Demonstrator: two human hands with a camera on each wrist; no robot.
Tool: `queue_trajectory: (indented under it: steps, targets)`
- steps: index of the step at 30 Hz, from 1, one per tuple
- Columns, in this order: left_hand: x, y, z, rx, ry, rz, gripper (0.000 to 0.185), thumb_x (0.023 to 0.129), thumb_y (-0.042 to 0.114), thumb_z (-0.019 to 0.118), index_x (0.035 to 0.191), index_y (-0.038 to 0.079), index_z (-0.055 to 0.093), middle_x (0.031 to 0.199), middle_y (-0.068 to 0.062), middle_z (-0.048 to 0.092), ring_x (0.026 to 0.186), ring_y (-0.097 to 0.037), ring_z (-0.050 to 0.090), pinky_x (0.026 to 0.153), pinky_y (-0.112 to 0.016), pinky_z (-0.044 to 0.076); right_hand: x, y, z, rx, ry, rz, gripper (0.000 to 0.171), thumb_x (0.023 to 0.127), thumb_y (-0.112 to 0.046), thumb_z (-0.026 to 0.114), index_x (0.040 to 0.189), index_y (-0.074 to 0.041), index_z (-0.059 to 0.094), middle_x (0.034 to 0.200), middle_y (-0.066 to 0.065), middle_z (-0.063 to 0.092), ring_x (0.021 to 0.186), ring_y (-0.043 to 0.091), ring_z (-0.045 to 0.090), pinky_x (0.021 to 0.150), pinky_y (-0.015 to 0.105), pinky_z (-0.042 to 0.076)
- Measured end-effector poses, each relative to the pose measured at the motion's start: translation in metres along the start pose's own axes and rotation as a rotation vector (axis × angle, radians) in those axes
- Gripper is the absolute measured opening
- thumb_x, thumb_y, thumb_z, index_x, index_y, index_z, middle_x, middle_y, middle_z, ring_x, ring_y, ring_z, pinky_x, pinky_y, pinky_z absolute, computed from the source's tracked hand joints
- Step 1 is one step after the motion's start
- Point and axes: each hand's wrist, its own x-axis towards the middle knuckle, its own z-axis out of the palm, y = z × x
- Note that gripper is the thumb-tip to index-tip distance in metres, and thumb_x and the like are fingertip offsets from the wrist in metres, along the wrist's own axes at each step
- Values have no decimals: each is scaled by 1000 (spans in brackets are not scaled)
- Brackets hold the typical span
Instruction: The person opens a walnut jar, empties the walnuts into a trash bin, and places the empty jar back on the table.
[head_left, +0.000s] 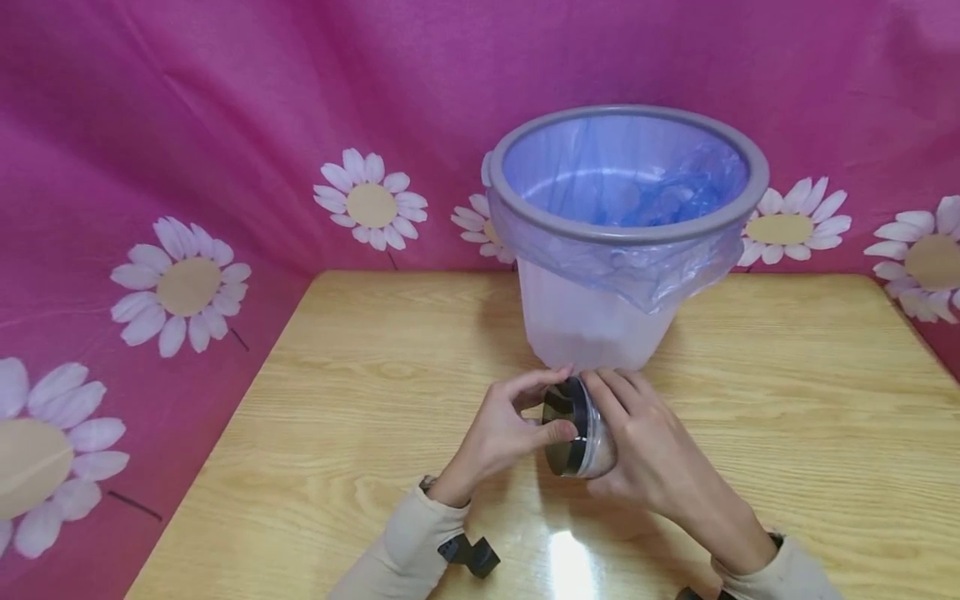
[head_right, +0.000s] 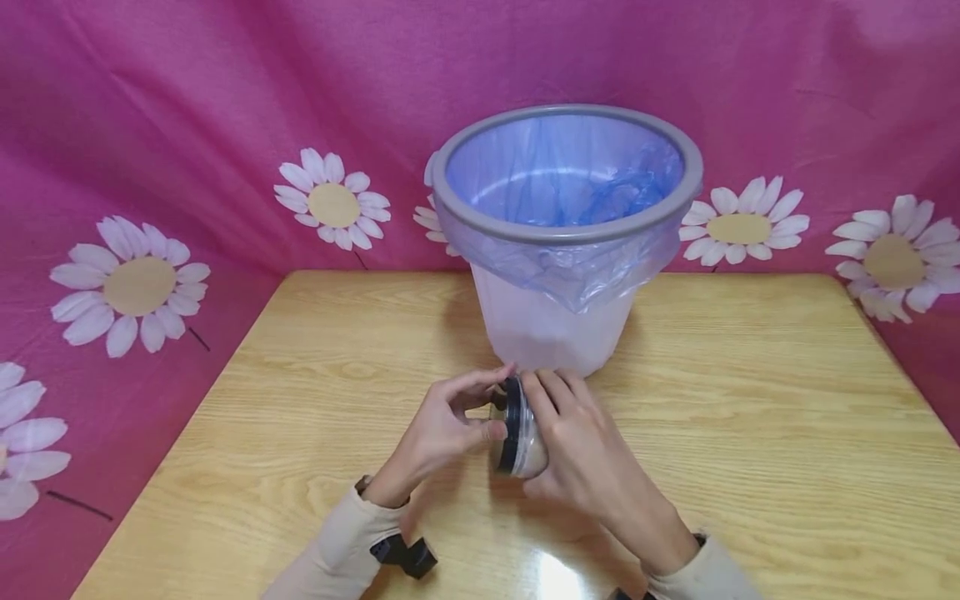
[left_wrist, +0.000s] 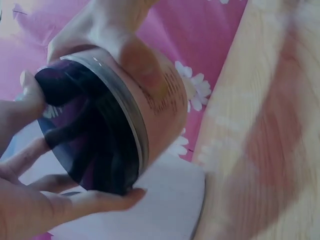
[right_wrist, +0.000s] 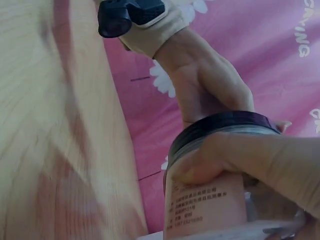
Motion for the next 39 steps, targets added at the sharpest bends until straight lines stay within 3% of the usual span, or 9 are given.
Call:
queue_trajectory:
  steps: [6, 11, 14, 17, 21, 25, 30, 35, 39]
  targets:
    - [-2, -2, 6, 0, 20, 19, 54, 79, 11, 78, 128, -2, 58, 138, -17, 52, 119, -30, 56, 89, -34, 53, -1, -4, 3, -9, 26, 9, 103, 30, -22, 89, 122, 7, 52, 116, 21, 58, 108, 37, 52, 94, 50, 48]
    - [-4, -2, 5, 29, -47, 59, 55, 86, 1, 71, 136, -3, 49, 145, -19, 44, 128, -32, 47, 91, -33, 51, 1, -6, 2, -9, 20, 42, 103, 31, -22, 88, 122, 8, 52, 116, 20, 59, 108, 35, 52, 93, 50, 49]
    - [-2, 3, -6, 127, -91, 84, 58, 86, 6, 72, 139, 4, 49, 144, -12, 46, 128, -27, 48, 91, -32, 51, 6, -6, -1, 39, -8, 71, 104, 31, -25, 88, 124, 5, 52, 116, 17, 60, 109, 34, 53, 91, 50, 50]
    - [-3, 7, -17, 306, -164, 101, 74, 80, 15, 80, 144, 13, 45, 146, -4, 44, 130, -20, 45, 94, -31, 49, 7, -5, -2, 91, -51, 110, 105, 32, -29, 89, 126, 2, 53, 118, 15, 60, 110, 32, 53, 90, 50, 50]
    - [-4, 8, -21, 475, -238, 182, 99, 68, 25, 89, 150, 16, 35, 151, -7, 36, 135, -18, 38, 100, -33, 45, 4, -2, -5, 118, -97, 156, 107, 33, -31, 90, 129, 0, 52, 122, 15, 59, 112, 32, 52, 91, 50, 50]
    - [-3, 3, -14, 483, -184, 274, 101, 63, 24, 92, 148, 10, 39, 149, -12, 40, 133, -20, 41, 100, -32, 45, 2, -1, -8, 121, -99, 163, 107, 34, -28, 90, 130, 0, 52, 124, 16, 58, 113, 32, 51, 92, 52, 49]
    - [-3, -4, -2, 545, -151, 349, 93, 70, 30, 87, 145, 2, 39, 149, -16, 39, 135, -23, 39, 107, -32, 37, -2, 0, -9, 92, -87, 162, 105, 33, -24, 88, 128, 3, 53, 123, 17, 58, 112, 34, 51, 92, 54, 48]
    - [-3, -4, 0, 555, -59, 360, 91, 68, 30, 88, 142, 0, 44, 145, -16, 45, 131, -22, 45, 106, -30, 38, 1, 0, -7, 81, -70, 133, 103, 35, -23, 87, 128, 3, 53, 123, 17, 58, 113, 34, 50, 93, 52, 48]
    - [-3, -4, 0, 530, -17, 332, 89, 69, 30, 87, 141, -1, 46, 142, -18, 48, 128, -24, 49, 101, -28, 43, 4, 0, -5, 70, -53, 110, 103, 34, -23, 87, 127, 4, 53, 123, 19, 58, 113, 35, 50, 95, 52, 47]
